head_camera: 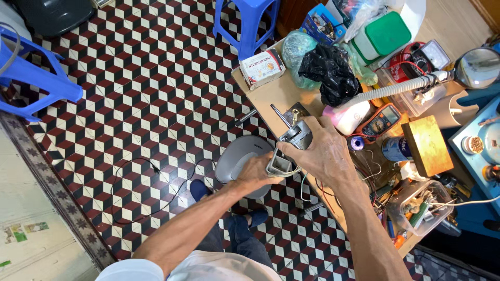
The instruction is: The person disassembles a small electric motor, separates the rotor and stator, inspects the internal windings and shaft, then reassembles the motor by aligning and joining the components. The person handles the motor housing, rotor, and stator throughout the process.
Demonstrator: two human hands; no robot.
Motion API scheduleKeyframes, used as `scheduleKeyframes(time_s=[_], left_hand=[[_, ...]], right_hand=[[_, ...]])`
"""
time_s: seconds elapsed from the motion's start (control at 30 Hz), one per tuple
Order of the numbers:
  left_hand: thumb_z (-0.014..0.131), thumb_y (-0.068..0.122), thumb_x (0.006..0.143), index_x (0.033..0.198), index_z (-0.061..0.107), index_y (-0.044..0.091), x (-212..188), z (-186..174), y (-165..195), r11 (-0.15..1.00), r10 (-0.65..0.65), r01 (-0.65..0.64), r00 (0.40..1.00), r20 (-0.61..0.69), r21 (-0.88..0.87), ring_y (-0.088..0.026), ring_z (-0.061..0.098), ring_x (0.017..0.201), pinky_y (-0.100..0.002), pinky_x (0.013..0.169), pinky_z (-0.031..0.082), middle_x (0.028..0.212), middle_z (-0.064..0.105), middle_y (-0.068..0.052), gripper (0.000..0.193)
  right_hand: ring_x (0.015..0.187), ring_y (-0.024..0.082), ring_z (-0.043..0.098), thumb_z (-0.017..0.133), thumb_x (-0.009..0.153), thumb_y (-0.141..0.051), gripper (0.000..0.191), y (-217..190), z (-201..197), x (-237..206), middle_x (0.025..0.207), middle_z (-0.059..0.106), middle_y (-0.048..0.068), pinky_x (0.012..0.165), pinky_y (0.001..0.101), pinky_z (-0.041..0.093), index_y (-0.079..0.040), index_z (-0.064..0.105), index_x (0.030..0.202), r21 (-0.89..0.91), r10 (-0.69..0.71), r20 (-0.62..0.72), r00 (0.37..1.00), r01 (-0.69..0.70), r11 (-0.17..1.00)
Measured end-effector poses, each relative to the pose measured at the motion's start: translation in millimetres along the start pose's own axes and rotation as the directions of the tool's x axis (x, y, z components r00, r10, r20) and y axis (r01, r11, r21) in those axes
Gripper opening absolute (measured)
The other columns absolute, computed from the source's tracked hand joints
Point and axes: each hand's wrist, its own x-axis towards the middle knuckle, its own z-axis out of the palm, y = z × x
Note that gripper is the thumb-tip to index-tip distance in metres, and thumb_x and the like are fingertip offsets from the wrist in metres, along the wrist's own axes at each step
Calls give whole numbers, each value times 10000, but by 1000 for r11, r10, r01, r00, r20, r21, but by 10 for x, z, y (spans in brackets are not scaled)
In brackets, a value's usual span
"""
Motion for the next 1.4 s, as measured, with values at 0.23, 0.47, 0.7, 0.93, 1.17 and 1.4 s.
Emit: scheduleKeyframes(time_s=[0.23, 0.47, 0.7, 0.93, 1.17, 1.4], left_hand=[[832, 333, 731, 1082, 646, 85, 120, 688, 231, 978, -183, 209, 822, -540, -13, -347, 692, 927, -474, 787, 539, 993, 710, -122, 469], [738, 342, 855, 1211, 588, 66, 361, 922, 401, 948, -290, 291, 636, -715, -126, -386, 586, 1142, -514, 879, 498, 1169, 611, -151, 474], [767, 319, 815, 1214, 566, 19, 561, 1008, 598, 954, -291, 238, 602, -744, -181, -413, 602, 1077, -522, 849, 499, 1106, 633, -186, 537], [709, 132, 861, 1285, 574, 33, 201, 843, 484, 991, -118, 76, 875, -469, -108, -315, 702, 1006, -434, 844, 556, 1095, 710, -168, 456], [436, 253, 1023, 1448, 500, 18, -157, -139, 438, 566, -557, 112, 782, -278, -817, -266, 605, 1302, -361, 1092, 469, 1405, 625, -176, 490], [362, 319, 1030, 1460, 468, -102, -206, -592, 627, 175, -373, -42, 922, -105, -984, -309, 543, 1381, -413, 1194, 382, 1489, 547, -240, 611]], right_hand=[[916, 386, 679, 831, 696, -527, 719, -183, 27, 133, 1010, 607, 200, 778, 504, 543, -7, 661, 1162, -123, -127, 4, 992, 127, 984], [929, 426, 675, 840, 690, -490, 680, -242, 129, 205, 1065, 598, 227, 752, 530, 557, -18, 666, 1148, -148, -223, 28, 974, 225, 963], [941, 459, 673, 849, 696, -470, 675, -71, 67, 200, 1099, 595, 263, 767, 529, 563, -13, 676, 1163, -189, -383, 2, 924, 377, 907], [1005, 461, 661, 830, 707, -506, 780, 85, -38, 230, 1167, 583, 265, 826, 525, 557, -42, 614, 1296, -247, -278, 147, 949, 307, 919], [1018, 457, 672, 843, 681, -508, 855, 335, -205, 130, 1326, 545, 308, 874, 501, 549, -13, 597, 1333, -218, -184, 142, 973, 212, 953], [1021, 434, 686, 842, 678, -519, 865, 302, -115, 123, 1233, 599, 286, 865, 491, 563, -28, 602, 1348, -225, -173, 108, 979, 193, 955]])
